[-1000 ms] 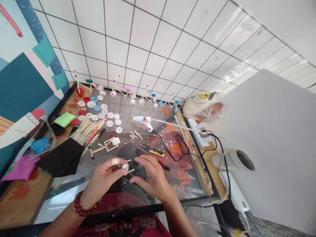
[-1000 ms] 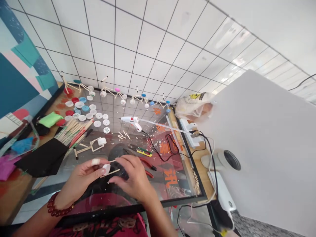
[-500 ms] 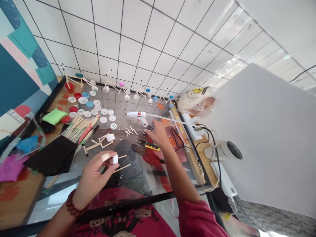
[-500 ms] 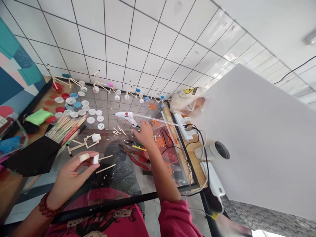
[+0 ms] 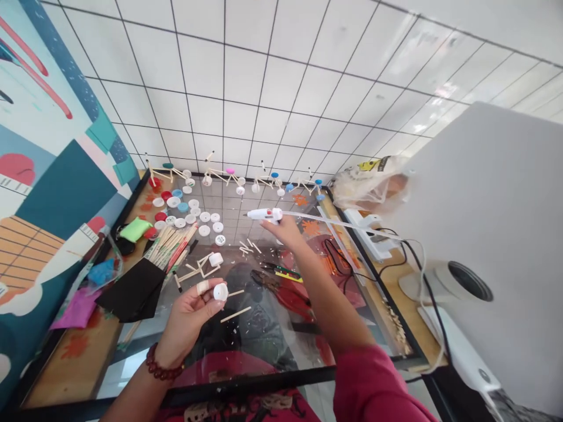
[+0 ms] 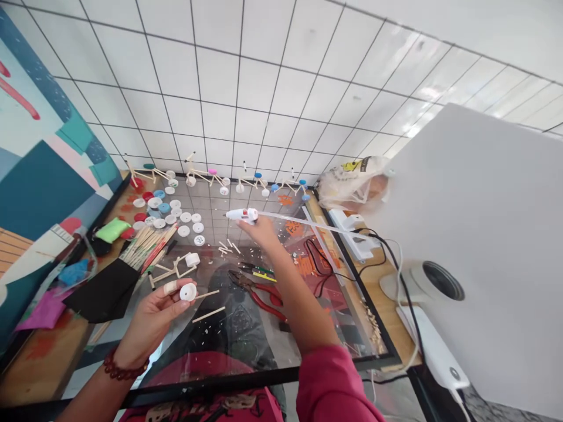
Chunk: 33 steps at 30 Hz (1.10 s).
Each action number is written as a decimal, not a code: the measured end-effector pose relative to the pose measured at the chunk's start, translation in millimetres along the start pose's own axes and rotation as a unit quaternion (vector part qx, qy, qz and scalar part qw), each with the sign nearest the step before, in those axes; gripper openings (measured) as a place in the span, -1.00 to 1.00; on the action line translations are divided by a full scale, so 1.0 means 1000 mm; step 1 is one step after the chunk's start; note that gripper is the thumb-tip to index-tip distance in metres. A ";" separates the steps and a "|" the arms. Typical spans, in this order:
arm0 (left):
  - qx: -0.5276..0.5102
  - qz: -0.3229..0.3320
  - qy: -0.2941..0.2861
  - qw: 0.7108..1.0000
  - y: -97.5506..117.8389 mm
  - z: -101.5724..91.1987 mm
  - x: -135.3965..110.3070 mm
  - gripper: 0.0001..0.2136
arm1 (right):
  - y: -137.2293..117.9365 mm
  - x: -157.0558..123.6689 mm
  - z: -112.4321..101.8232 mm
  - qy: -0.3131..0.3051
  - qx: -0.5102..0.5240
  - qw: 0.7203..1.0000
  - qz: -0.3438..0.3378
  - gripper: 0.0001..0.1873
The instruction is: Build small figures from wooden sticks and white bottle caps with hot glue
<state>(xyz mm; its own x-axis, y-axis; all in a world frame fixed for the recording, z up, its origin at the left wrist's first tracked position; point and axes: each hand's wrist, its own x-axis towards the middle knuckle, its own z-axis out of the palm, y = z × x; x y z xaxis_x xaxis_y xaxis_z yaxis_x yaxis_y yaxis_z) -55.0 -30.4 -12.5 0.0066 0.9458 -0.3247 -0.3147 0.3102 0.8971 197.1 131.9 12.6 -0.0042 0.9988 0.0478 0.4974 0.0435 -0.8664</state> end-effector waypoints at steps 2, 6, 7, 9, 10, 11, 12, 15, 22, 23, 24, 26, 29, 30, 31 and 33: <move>-0.035 0.003 0.014 0.999 -0.001 0.002 0.001 -0.59 | -0.016 -0.034 -0.014 -0.020 0.014 0.999 -0.038 -0.61; -0.070 0.007 0.017 0.997 -0.003 0.004 -0.001 -0.60 | -0.033 -0.103 -0.028 -0.124 0.049 0.986 -0.099 -0.68; -0.068 0.010 0.013 0.998 -0.003 0.004 -0.003 -0.61 | -0.033 -0.115 -0.028 -0.125 0.054 0.985 -0.109 -0.68; -0.048 0.030 0.007 0.998 0.002 0.007 -0.005 -0.63 | -0.030 -0.126 -0.027 -0.109 0.068 0.985 -0.115 -0.68; -0.034 0.045 0.001 0.998 0.008 0.011 -0.006 -0.65 | -0.028 -0.126 -0.028 -0.085 0.078 0.986 -0.117 -0.69; -0.019 0.063 -0.003 0.998 0.015 0.017 -0.004 -0.66 | -0.027 -0.122 -0.029 -0.056 0.087 0.987 -0.121 -0.69; -0.006 0.075 -0.018 0.997 0.024 0.024 -0.001 -0.65 | -0.026 -0.116 -0.032 -0.022 0.094 0.987 -0.127 -0.70; -0.024 0.167 -0.051 0.984 0.055 0.057 0.019 -0.66 | -0.035 -0.089 -0.045 0.058 0.103 0.980 -0.163 -0.66; -0.043 0.243 -0.033 0.969 0.105 0.079 0.027 -0.66 | -0.070 -0.061 -0.069 0.147 0.124 0.951 -0.240 -0.66; -0.026 0.250 -0.022 0.968 0.108 0.068 0.018 -0.61 | -0.071 -0.061 -0.071 0.163 0.135 0.948 -0.238 -0.67; -0.014 0.275 0.011 0.961 0.110 0.056 0.009 -0.58 | -0.069 -0.062 -0.074 0.173 0.146 0.946 -0.233 -0.69; -0.014 0.325 0.085 0.942 0.112 0.039 -0.005 -0.67 | -0.065 -0.061 -0.080 0.177 0.157 0.946 -0.222 -0.71; -0.041 0.326 0.078 0.941 0.109 0.042 -0.003 -0.70 | -0.057 -0.055 -0.087 0.157 0.146 0.952 -0.218 -0.71; -0.040 0.297 0.050 0.953 0.107 0.051 0.004 -0.68 | -0.056 -0.053 -0.089 0.148 0.141 0.953 -0.221 -0.70; -0.031 0.265 0.008 0.964 0.104 0.063 0.012 -0.67 | -0.055 -0.051 -0.090 0.138 0.138 0.954 -0.226 -0.69; -0.051 0.246 -0.064 0.966 0.101 0.088 0.031 -0.67 | -0.055 -0.052 -0.092 0.115 0.132 0.955 -0.239 -0.69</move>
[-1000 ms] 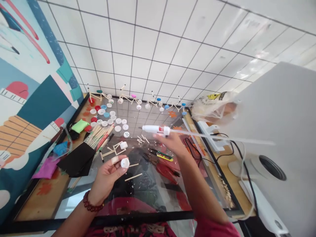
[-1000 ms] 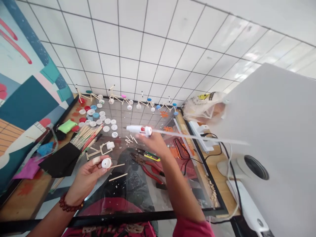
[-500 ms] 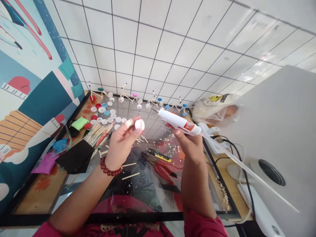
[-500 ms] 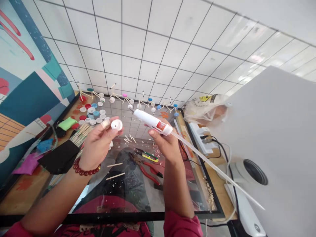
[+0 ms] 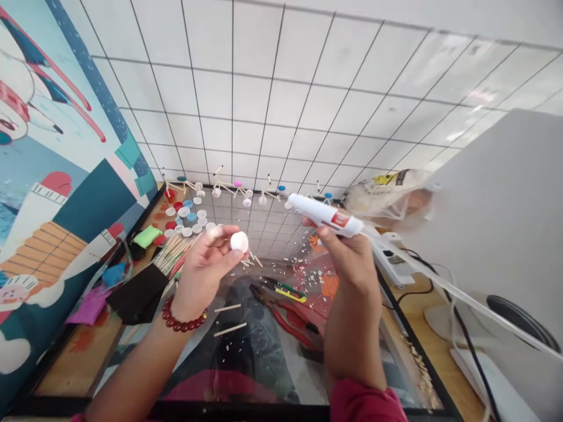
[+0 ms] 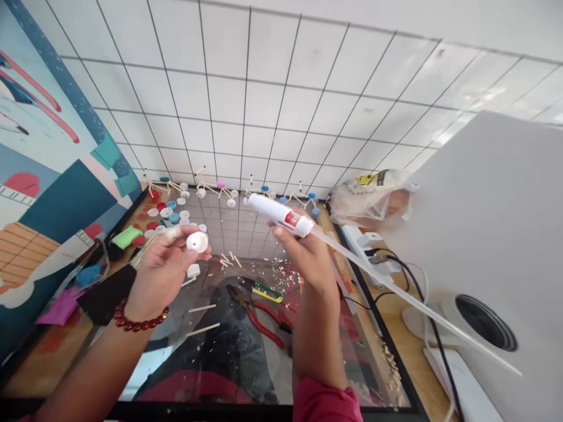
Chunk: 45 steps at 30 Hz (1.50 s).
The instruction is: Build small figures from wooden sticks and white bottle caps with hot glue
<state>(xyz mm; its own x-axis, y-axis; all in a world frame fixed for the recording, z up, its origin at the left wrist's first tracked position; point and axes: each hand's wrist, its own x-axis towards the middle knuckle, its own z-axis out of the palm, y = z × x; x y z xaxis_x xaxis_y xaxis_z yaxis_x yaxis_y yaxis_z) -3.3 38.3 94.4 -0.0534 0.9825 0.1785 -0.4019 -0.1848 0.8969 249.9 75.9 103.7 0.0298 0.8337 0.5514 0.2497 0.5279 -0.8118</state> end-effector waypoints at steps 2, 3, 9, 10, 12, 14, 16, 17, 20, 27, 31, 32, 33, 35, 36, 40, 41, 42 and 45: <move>-0.045 -0.005 -0.013 0.999 -0.010 0.017 0.017 -0.70 | -0.005 -0.003 -0.002 -0.017 -0.001 1.000 -0.011 -0.71; -0.060 -0.002 -0.012 0.998 -0.013 0.022 0.025 -0.70 | -0.008 -0.005 -0.003 -0.021 -0.002 1.000 -0.014 -0.71; -0.078 -0.001 0.024 0.997 -0.021 0.014 0.047 -0.70 | -0.024 -0.017 -0.007 -0.092 0.022 0.995 -0.009 -0.50; -0.078 0.000 0.035 0.996 -0.022 0.012 0.047 -0.69 | -0.026 -0.018 -0.005 -0.110 0.018 0.994 -0.007 -0.49; -0.074 0.003 0.049 0.996 -0.023 0.009 0.045 -0.67 | -0.028 -0.018 0.000 -0.143 -0.003 0.990 -0.010 -0.47; -0.068 0.004 0.051 0.996 -0.022 0.010 0.043 -0.67 | -0.029 -0.017 0.007 -0.159 -0.030 0.987 -0.021 -0.47; -0.062 0.001 0.044 0.997 -0.019 0.012 0.041 -0.68 | -0.029 -0.016 0.015 -0.163 -0.056 0.985 -0.028 -0.47; -0.061 0.001 0.038 0.997 -0.017 0.013 0.041 -0.68 | -0.030 -0.017 0.018 -0.165 -0.065 0.984 -0.031 -0.46; -0.059 0.003 0.029 0.998 -0.014 0.014 0.040 -0.66 | -0.031 -0.017 0.024 -0.165 -0.084 0.982 -0.045 -0.45; -0.061 0.017 0.025 0.998 -0.013 0.008 0.041 -0.66 | -0.030 -0.018 0.023 -0.140 -0.073 0.987 -0.042 -0.46; -0.061 0.015 0.024 0.998 -0.013 0.006 0.040 -0.64 | -0.031 -0.018 0.023 -0.148 -0.057 0.986 -0.049 -0.47; -0.060 0.015 0.023 0.998 -0.012 0.006 0.040 -0.64 | -0.032 -0.018 0.023 -0.150 -0.058 0.986 -0.051 -0.47; -0.058 0.015 0.023 0.998 -0.012 0.006 0.040 -0.65 | -0.032 -0.018 0.023 -0.152 -0.060 0.985 -0.052 -0.47; -0.054 0.014 0.025 0.998 -0.013 0.007 0.040 -0.66 | -0.032 -0.018 0.024 -0.153 -0.065 0.985 -0.053 -0.47; -0.053 0.012 0.027 0.998 -0.013 0.007 0.040 -0.66 | -0.032 -0.018 0.024 -0.152 -0.066 0.985 -0.054 -0.47; -0.059 -0.002 0.028 0.998 -0.014 0.007 0.041 -0.69 | -0.031 -0.017 0.024 -0.153 -0.061 0.985 -0.047 -0.47; -0.062 -0.006 0.025 0.998 -0.014 0.007 0.041 -0.70 | -0.030 -0.017 0.024 -0.154 -0.057 0.985 -0.044 -0.47; -0.065 -0.009 0.022 0.998 -0.015 0.007 0.041 -0.71 | -0.030 -0.016 0.024 -0.155 -0.054 0.986 -0.040 -0.47; -0.071 -0.018 0.019 0.997 -0.015 0.007 0.041 -0.71 | -0.029 -0.016 0.023 -0.164 -0.044 0.985 -0.030 -0.48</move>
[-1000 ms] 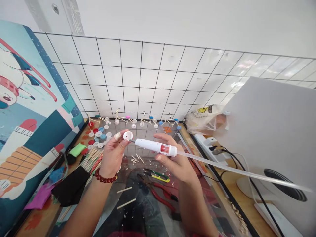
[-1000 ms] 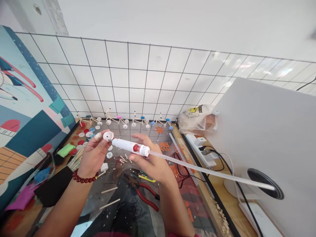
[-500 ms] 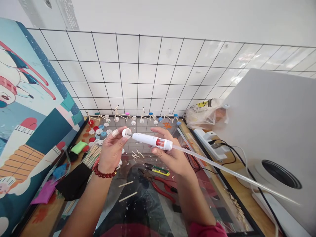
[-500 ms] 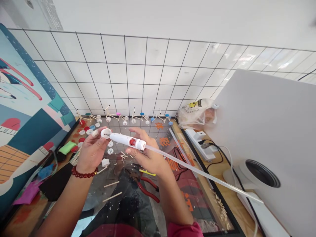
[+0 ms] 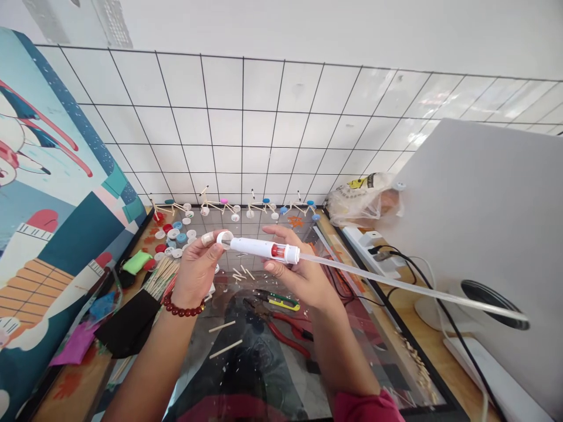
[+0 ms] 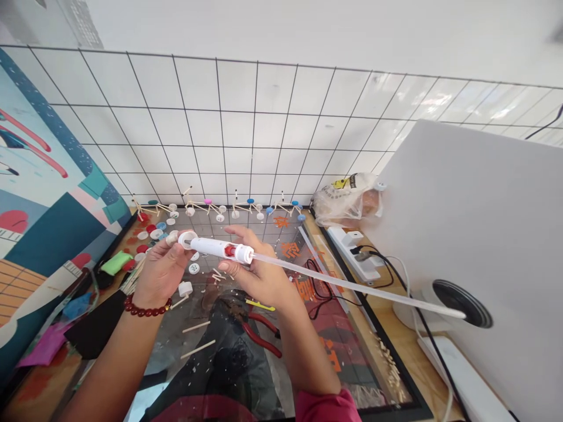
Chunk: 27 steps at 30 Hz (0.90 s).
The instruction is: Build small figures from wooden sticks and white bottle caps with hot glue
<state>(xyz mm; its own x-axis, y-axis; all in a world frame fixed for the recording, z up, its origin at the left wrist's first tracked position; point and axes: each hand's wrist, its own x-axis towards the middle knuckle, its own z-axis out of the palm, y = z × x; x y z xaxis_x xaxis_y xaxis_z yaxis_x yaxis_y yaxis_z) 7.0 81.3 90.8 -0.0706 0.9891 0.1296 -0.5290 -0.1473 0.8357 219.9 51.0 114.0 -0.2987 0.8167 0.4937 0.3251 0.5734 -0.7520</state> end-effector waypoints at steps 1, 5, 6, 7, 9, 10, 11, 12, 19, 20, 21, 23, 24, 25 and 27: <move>0.000 -0.002 0.001 1.000 0.000 0.000 0.000 -0.70 | 0.000 0.000 0.000 -0.001 0.004 1.000 0.000 -0.47; 0.004 -0.004 0.001 1.000 -0.003 0.001 0.000 -0.67 | 0.002 0.001 0.001 0.007 0.017 1.000 -0.003 -0.46; 0.006 -0.001 0.001 1.000 -0.003 0.001 0.000 -0.67 | 0.002 0.001 0.002 0.010 0.023 1.000 0.001 -0.46; 0.006 0.003 0.001 1.000 -0.003 0.000 0.000 -0.66 | 0.003 0.001 0.002 0.014 0.031 0.999 0.006 -0.46; 0.002 0.012 -0.003 1.000 -0.003 -0.001 0.000 -0.66 | 0.004 0.002 0.003 0.030 0.048 0.998 0.017 -0.47; -0.002 0.015 -0.005 1.000 -0.002 -0.002 0.000 -0.67 | 0.005 0.002 0.002 0.042 0.057 0.997 0.021 -0.48; -0.006 0.018 -0.008 1.000 -0.002 -0.003 0.000 -0.68 | 0.005 0.002 0.002 0.054 0.066 0.996 0.022 -0.49; -0.010 0.019 -0.012 1.000 -0.001 -0.004 0.000 -0.69 | 0.005 0.002 0.000 0.066 0.076 0.995 0.022 -0.49; -0.024 -0.001 -0.029 0.999 -0.001 -0.003 0.000 -0.70 | 0.004 -0.002 -0.010 0.070 0.091 0.993 0.006 -0.48; -0.023 -0.002 -0.028 0.999 -0.002 -0.002 0.000 -0.71 | 0.003 -0.002 -0.010 0.058 0.082 0.995 0.005 -0.48; -0.023 -0.001 -0.027 0.999 -0.002 -0.002 -0.001 -0.72 | 0.002 -0.002 -0.010 0.045 0.073 0.996 0.004 -0.48; -0.020 0.001 -0.026 0.999 -0.003 0.000 -0.001 -0.72 | 0.001 -0.001 -0.007 0.023 0.047 0.999 -0.002 -0.48; -0.019 0.001 -0.027 0.999 -0.003 0.000 -0.001 -0.72 | 0.000 0.000 -0.006 0.018 0.033 0.999 -0.007 -0.48; -0.017 0.002 -0.028 0.999 -0.003 0.000 -0.001 -0.71 | -0.001 0.001 -0.004 0.016 0.019 1.000 -0.013 -0.48; -0.014 0.002 -0.027 1.000 -0.004 -0.001 -0.001 -0.70 | -0.002 0.002 -0.002 0.019 -0.002 1.000 -0.024 -0.50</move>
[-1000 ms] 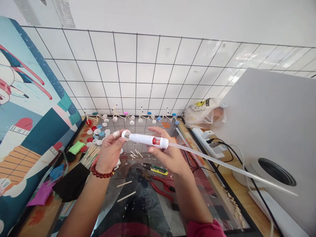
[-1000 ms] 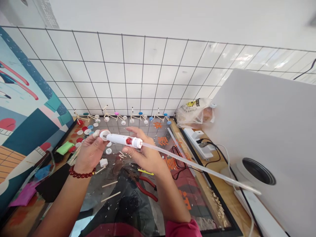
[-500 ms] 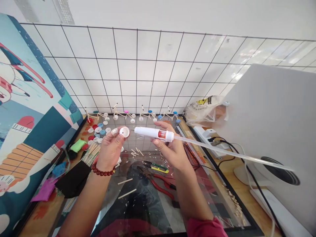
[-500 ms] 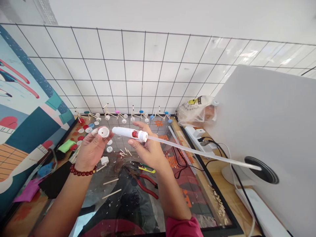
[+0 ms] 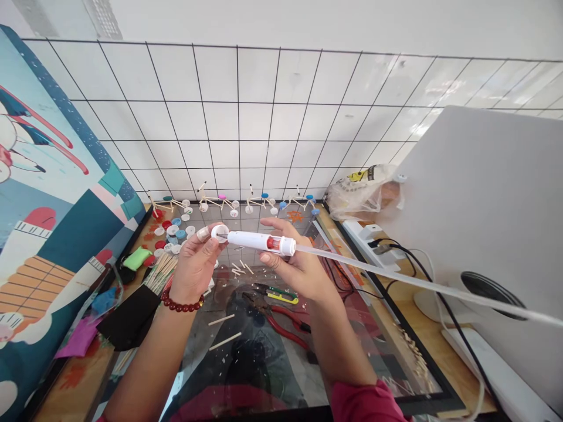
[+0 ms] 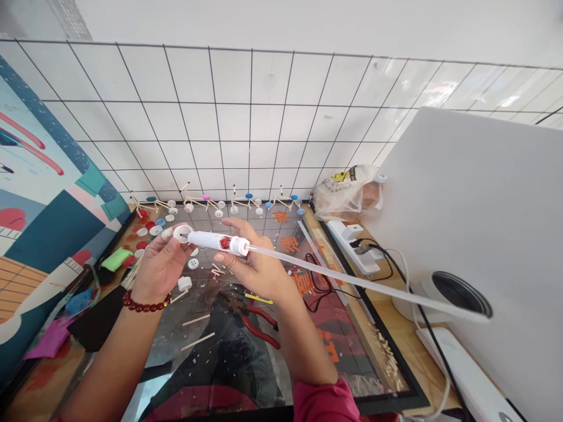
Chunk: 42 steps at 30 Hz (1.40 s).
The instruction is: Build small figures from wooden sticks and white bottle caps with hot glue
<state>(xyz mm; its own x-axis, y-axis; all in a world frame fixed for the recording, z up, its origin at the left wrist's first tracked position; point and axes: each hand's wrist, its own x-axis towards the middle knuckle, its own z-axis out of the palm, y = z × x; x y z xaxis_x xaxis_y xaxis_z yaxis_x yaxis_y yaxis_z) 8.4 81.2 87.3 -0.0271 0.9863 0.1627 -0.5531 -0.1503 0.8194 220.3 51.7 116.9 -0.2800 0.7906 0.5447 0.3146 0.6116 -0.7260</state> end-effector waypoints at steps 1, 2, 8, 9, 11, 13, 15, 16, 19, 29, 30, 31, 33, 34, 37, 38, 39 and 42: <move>0.002 -0.001 0.001 1.000 0.000 -0.001 0.000 -0.69 | 0.000 0.000 0.001 0.000 -0.005 1.000 -0.002 -0.50; 0.004 -0.002 0.004 1.000 0.000 -0.002 0.001 -0.69 | 0.000 0.000 0.002 -0.001 -0.008 1.000 -0.003 -0.50; 0.012 0.009 0.013 1.000 0.001 0.001 0.001 -0.72 | 0.005 0.002 0.009 0.006 0.044 0.999 0.015 -0.52; 0.011 0.020 0.015 1.000 0.002 0.003 -0.001 -0.73 | 0.006 0.002 0.009 0.011 0.072 0.997 0.024 -0.52; 0.012 0.042 0.026 0.999 0.005 0.005 -0.007 -0.76 | 0.008 0.002 0.008 0.025 0.129 0.991 0.036 -0.49; 0.039 0.039 0.041 0.998 0.010 0.002 -0.018 -0.77 | 0.009 0.001 0.004 0.051 0.169 0.984 0.038 -0.47; 0.119 0.003 0.038 0.992 0.016 -0.009 -0.036 -0.75 | 0.011 0.000 -0.001 0.085 0.184 0.979 0.040 -0.48; 0.184 -0.026 0.019 0.982 0.019 -0.018 -0.047 -0.73 | 0.012 0.000 -0.004 0.102 0.183 0.977 0.042 -0.49; 0.427 -0.098 -0.115 0.892 0.022 -0.048 -0.085 -0.74 | 0.018 0.003 -0.010 0.130 0.150 0.979 0.052 -0.49; 0.638 -0.069 -0.274 0.716 -0.019 -0.085 -0.144 -0.86 | 0.059 0.024 0.004 0.071 0.018 0.994 0.085 -0.48; 0.637 -0.065 -0.264 0.722 -0.021 -0.082 -0.142 -0.85 | 0.059 0.024 0.004 0.070 0.020 0.994 0.084 -0.49; 0.634 -0.063 -0.252 0.728 -0.023 -0.080 -0.141 -0.84 | 0.059 0.024 0.005 0.069 0.022 0.994 0.083 -0.50; 0.629 -0.068 -0.238 0.737 -0.023 -0.078 -0.139 -0.83 | 0.058 0.023 0.004 0.069 0.021 0.994 0.083 -0.50; 0.629 -0.074 -0.243 0.735 -0.022 -0.077 -0.139 -0.83 | 0.058 0.023 0.004 0.070 0.018 0.994 0.083 -0.51; 0.640 -0.093 -0.285 0.708 -0.018 -0.079 -0.143 -0.86 | 0.066 0.022 0.004 0.076 -0.004 0.993 0.085 -0.55; 0.649 -0.093 -0.292 0.697 -0.018 -0.079 -0.145 -0.86 | 0.071 0.023 0.004 0.077 -0.015 0.993 0.086 -0.56; 0.658 -0.091 -0.291 0.688 -0.018 -0.079 -0.146 -0.86 | 0.077 0.023 0.005 0.075 -0.028 0.993 0.089 -0.57; 0.664 -0.078 -0.268 0.694 -0.021 -0.079 -0.148 -0.87 | 0.095 0.023 0.008 0.065 -0.066 0.990 0.109 -0.60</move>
<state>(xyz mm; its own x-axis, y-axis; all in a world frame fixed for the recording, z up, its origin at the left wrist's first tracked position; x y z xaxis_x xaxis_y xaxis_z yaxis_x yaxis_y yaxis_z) -41.5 -56.3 2.8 0.4578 0.8839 -0.0955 0.7491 -0.3257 0.5768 236.6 127.4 56.9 -0.0755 0.8967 0.4362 0.4732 0.4173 -0.7759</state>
